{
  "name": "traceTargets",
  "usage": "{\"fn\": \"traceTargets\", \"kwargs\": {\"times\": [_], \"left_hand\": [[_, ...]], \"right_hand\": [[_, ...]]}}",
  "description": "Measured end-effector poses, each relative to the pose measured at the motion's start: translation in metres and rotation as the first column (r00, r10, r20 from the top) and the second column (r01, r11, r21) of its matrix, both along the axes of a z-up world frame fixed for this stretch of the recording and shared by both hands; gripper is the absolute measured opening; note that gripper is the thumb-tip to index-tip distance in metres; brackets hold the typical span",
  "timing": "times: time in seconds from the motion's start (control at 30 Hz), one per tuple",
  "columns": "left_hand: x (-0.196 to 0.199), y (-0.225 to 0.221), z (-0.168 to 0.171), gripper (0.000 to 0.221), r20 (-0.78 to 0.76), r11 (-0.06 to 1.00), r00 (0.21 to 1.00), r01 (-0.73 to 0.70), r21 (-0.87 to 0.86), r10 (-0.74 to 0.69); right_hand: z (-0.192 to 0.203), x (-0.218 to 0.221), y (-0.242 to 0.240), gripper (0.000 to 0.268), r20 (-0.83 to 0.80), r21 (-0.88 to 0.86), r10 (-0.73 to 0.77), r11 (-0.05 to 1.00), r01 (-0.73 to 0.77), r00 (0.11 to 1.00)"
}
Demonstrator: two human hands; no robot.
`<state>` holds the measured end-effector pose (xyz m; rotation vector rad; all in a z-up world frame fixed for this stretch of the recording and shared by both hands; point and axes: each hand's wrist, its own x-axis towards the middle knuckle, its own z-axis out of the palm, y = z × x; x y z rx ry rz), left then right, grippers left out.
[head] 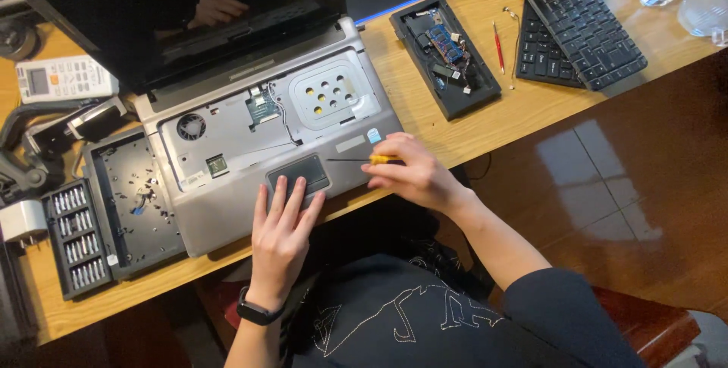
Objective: Remove the keyboard and internal components from a laptop for repair.
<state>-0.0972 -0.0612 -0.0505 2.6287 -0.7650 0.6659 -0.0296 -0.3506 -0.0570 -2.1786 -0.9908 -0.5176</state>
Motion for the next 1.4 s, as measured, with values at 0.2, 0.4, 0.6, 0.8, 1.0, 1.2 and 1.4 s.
{"fn": "traceTargets", "kwargs": {"times": [0.2, 0.4, 0.6, 0.8, 1.0, 1.2, 1.4], "left_hand": [[-0.002, -0.006, 0.000, 0.052, 0.005, 0.998, 0.999, -0.048, -0.033, 0.048], [-0.002, -0.011, 0.003, 0.048, -0.014, 0.996, 0.997, -0.074, -0.042, 0.074], [-0.001, -0.016, 0.003, 0.044, -0.011, 0.993, 0.995, -0.101, -0.058, 0.100], [-0.002, -0.016, 0.002, 0.044, -0.016, 0.993, 0.994, -0.108, -0.047, 0.107], [-0.001, -0.015, 0.001, 0.047, -0.006, 0.994, 0.995, -0.100, -0.039, 0.100], [-0.003, -0.014, 0.000, 0.046, 0.007, 0.993, 0.995, -0.098, -0.058, 0.099], [-0.002, -0.013, 0.002, 0.047, 0.004, 0.993, 0.995, -0.099, -0.062, 0.099]], "right_hand": [[0.011, 0.024, -0.062, 0.049, -0.211, 0.454, -0.095, 0.872, 0.183, 0.973], [0.030, 0.057, -0.112, 0.022, -0.139, -0.039, -0.417, 0.908, 0.416, 0.898], [0.033, 0.080, -0.113, 0.024, -0.044, -0.415, -0.417, 0.834, 0.363, 0.908], [0.030, 0.081, -0.119, 0.024, -0.085, -0.469, -0.422, 0.816, 0.337, 0.903], [0.043, 0.084, -0.118, 0.028, -0.132, -0.513, -0.421, 0.804, 0.302, 0.897], [0.048, 0.091, -0.112, 0.037, -0.196, -0.544, -0.417, 0.799, 0.256, 0.888], [0.027, 0.092, -0.123, 0.025, -0.123, -0.444, -0.363, 0.853, 0.276, 0.924]]}}
